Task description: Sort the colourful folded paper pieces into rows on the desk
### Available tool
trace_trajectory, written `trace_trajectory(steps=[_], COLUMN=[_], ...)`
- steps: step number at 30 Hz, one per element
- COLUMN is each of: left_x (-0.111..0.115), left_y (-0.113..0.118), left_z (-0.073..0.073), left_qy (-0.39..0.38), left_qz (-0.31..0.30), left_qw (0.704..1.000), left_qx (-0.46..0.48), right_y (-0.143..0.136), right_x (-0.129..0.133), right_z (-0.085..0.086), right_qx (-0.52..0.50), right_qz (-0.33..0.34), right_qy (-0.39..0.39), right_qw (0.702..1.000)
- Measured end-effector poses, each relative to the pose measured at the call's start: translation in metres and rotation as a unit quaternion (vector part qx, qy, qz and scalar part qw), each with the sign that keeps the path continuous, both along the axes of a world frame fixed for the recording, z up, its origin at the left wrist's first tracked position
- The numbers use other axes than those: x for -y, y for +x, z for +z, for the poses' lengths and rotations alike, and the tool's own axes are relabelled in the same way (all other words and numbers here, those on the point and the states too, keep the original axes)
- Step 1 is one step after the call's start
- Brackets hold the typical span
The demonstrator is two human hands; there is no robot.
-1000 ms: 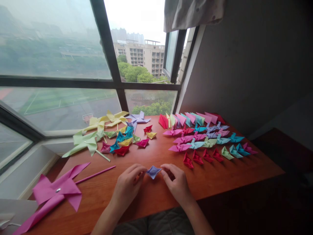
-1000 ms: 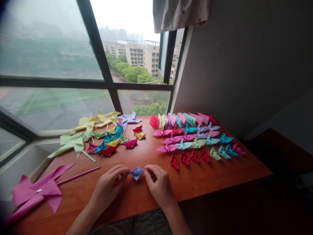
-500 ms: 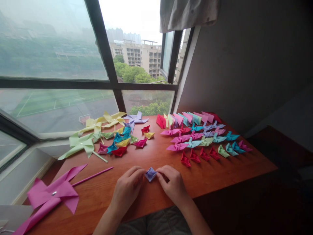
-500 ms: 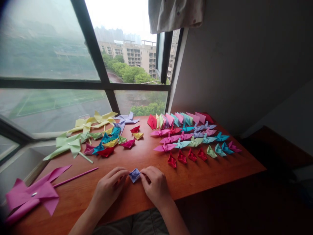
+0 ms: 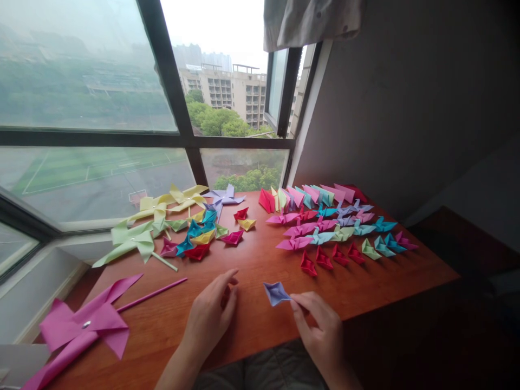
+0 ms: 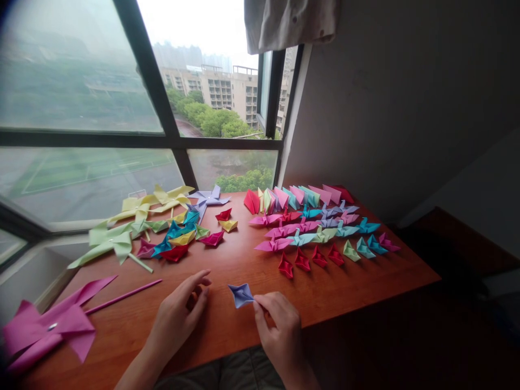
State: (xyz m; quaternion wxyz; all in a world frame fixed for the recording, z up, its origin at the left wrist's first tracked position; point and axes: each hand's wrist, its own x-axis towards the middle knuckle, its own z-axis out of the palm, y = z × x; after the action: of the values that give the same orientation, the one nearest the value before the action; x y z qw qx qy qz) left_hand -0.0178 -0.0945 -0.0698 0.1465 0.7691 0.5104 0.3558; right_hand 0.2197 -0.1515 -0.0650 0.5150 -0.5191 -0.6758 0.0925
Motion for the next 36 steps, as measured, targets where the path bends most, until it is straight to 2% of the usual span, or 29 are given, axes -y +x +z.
trace_trajectory(steps=[6,12,19,36], left_x=[-0.001,-0.002,-0.001,-0.001], left_y=[0.001,0.003,0.002,0.005], left_z=[0.002,0.007,0.006,0.011], left_qy=[0.020,0.024,0.012,0.012], left_qz=[-0.038,-0.049,-0.057,-0.061], left_qw=[0.998,0.997,0.996,0.995], left_qx=[-0.050,-0.062,-0.074,-0.072], right_y=[0.057,0.097,0.101,0.095], right_x=[0.035,0.043,0.035,0.019], right_z=[-0.001,-0.015,-0.029,-0.029], right_qx=[0.050,0.114,0.142,0.164], right_qz=[-0.138,-0.244,-0.285,-0.306], right_qy=[0.006,0.013,-0.009,-0.033], right_qw=[0.989,0.963,0.948,0.937])
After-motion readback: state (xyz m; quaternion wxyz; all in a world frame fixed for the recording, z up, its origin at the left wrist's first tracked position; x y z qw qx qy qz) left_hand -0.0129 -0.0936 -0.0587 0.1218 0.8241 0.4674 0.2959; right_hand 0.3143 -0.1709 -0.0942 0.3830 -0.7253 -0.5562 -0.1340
